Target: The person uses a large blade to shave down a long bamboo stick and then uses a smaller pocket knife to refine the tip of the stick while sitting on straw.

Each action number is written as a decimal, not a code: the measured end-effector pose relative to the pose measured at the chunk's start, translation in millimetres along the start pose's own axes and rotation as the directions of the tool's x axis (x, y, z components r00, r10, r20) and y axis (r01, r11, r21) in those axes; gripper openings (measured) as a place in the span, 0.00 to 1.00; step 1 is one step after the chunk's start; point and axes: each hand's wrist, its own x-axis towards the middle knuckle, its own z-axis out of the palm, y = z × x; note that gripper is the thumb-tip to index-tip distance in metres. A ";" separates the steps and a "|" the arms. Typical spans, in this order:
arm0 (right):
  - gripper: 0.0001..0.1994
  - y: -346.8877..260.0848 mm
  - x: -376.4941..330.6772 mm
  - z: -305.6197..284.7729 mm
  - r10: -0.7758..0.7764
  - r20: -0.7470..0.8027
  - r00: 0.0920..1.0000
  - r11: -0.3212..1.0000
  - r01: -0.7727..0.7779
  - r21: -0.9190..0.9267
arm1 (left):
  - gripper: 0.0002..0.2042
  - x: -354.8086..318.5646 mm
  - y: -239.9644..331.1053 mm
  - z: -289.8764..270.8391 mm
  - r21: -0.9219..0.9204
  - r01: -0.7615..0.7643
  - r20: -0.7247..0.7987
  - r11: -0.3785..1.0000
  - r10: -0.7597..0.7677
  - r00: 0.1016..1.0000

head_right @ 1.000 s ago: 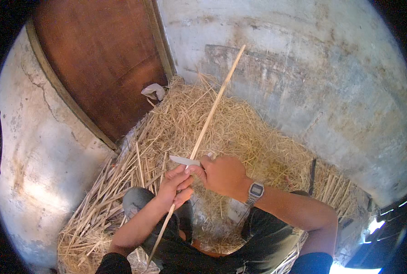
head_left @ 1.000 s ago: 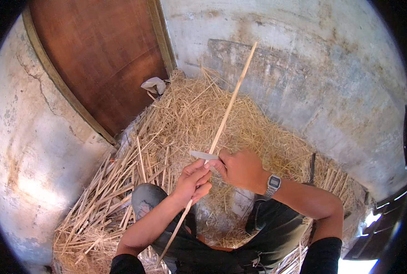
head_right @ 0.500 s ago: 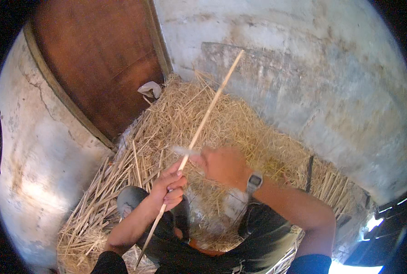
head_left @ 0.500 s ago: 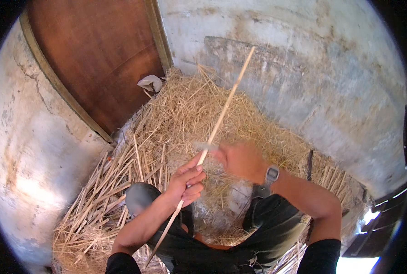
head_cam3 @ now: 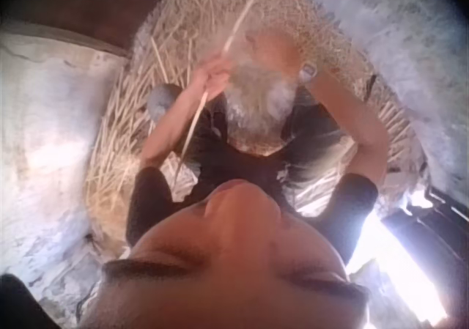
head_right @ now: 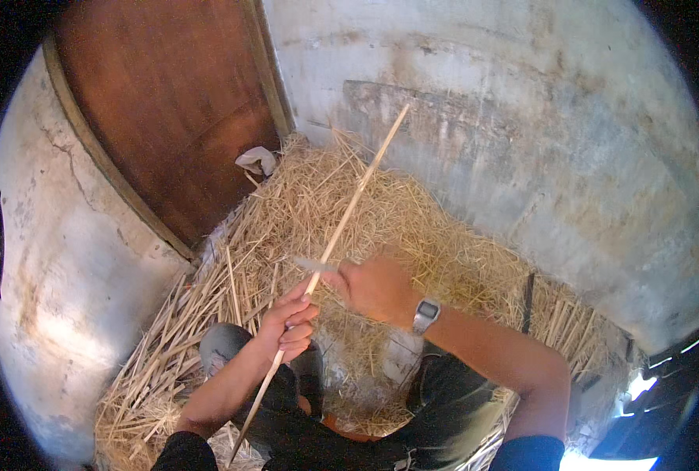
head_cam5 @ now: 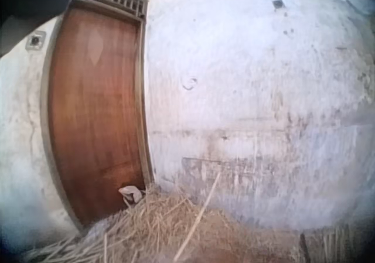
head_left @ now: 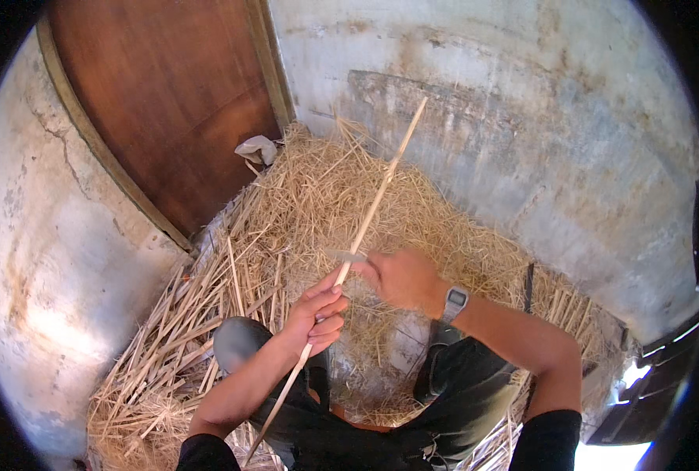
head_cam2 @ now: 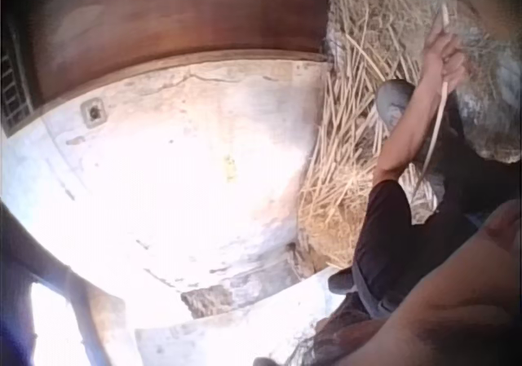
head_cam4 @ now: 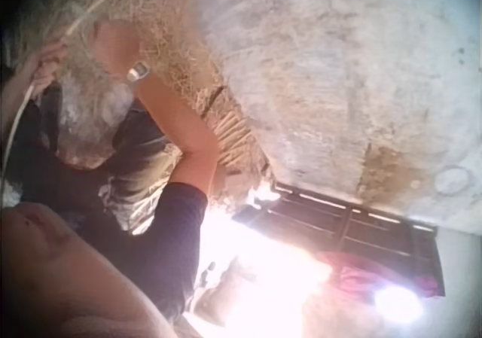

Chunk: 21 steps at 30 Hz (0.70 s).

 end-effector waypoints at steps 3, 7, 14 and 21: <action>0.22 51.4 20.1 9.8 -0.072 -0.055 0.996 0.984 0.062 -0.164 | 0.24 -8.6 2.7 -2.0 0.035 0.022 0.005 0.999 -0.022 1.000; 0.26 171.0 31.9 -52.4 0.386 -0.459 0.800 0.898 -0.439 -0.011 | 0.25 -11.1 -7.4 11.4 0.197 0.153 -0.052 0.969 -0.145 0.988; 0.25 140.7 10.0 -69.0 0.640 -0.114 0.760 0.394 -0.197 0.898 | 0.25 -11.2 -10.1 -3.4 0.181 0.178 0.029 0.967 -0.186 0.982; 0.17 111.3 6.8 -47.5 0.545 -0.051 0.837 0.401 -0.207 0.892 | 0.23 11.2 -23.0 7.8 0.587 0.019 0.120 0.809 -0.110 0.987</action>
